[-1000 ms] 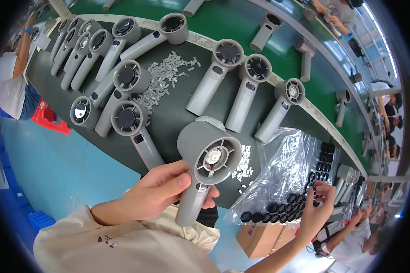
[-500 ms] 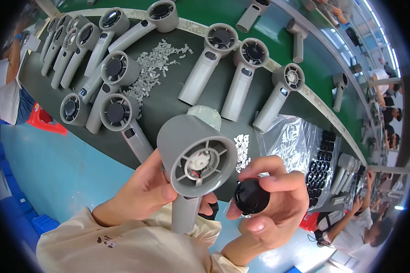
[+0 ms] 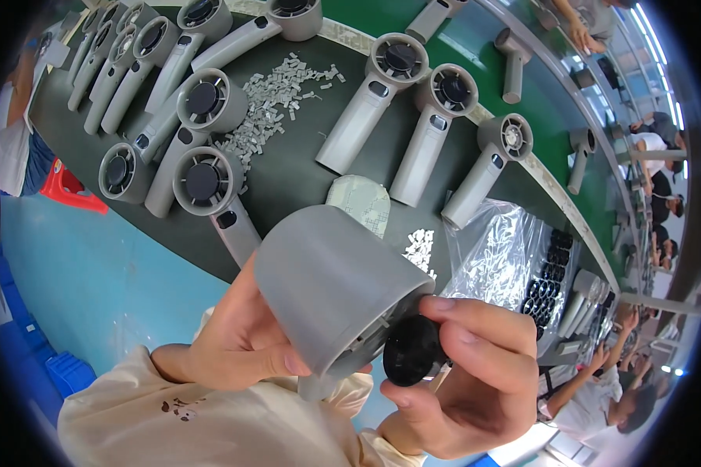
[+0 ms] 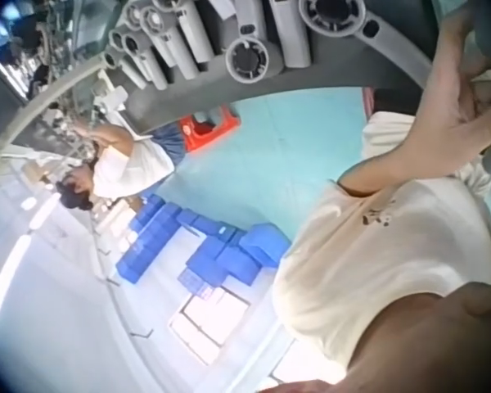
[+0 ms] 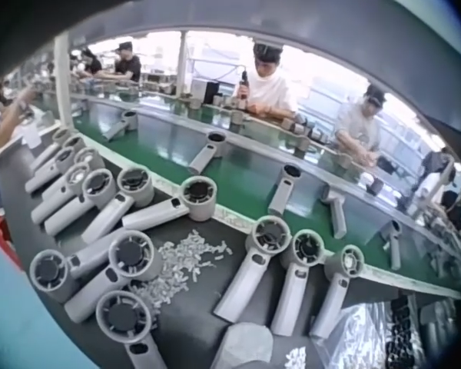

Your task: The person assembles handheld fans by picking up fan bodies, inserting internal components, pressing round caps into the fan housings by hand, and placing the assembled fans onto the conveyor belt.

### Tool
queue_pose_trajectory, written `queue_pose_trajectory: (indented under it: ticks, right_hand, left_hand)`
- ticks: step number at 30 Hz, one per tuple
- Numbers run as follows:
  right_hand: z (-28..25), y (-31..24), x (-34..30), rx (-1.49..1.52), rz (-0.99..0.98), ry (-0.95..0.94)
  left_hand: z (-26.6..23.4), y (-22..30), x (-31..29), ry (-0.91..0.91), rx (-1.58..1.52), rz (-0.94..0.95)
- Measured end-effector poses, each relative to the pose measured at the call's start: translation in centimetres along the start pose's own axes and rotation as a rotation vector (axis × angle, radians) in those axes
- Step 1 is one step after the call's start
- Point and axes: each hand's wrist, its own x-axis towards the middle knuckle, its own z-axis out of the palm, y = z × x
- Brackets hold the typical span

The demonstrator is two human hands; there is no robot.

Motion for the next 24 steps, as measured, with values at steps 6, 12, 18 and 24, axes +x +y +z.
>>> queue_pose_trajectory:
  ticks: [6, 12, 18, 24]
  right_hand:
    - [0.4, -0.5, -0.2, -0.049, 0.033, 0.066]
    - [0.3, -0.6, 0.0, -0.176, -0.039, -0.001]
    - [0.4, -1.8, 0.8, -0.156, 0.0, -0.004]
    - [0.7, -3.0, 2.6, -0.316, -0.127, -0.196]
  left_hand:
    - [0.0, 0.3, -0.1, -0.014, 0.126, 0.027]
    - [-0.3, 0.2, -0.3, -0.044, 0.239, 0.068]
    - [0.0, 0.4, -0.2, -0.059, 0.277, 0.107]
    - [-0.5, 0.5, -0.4, -0.055, 0.335, 0.109]
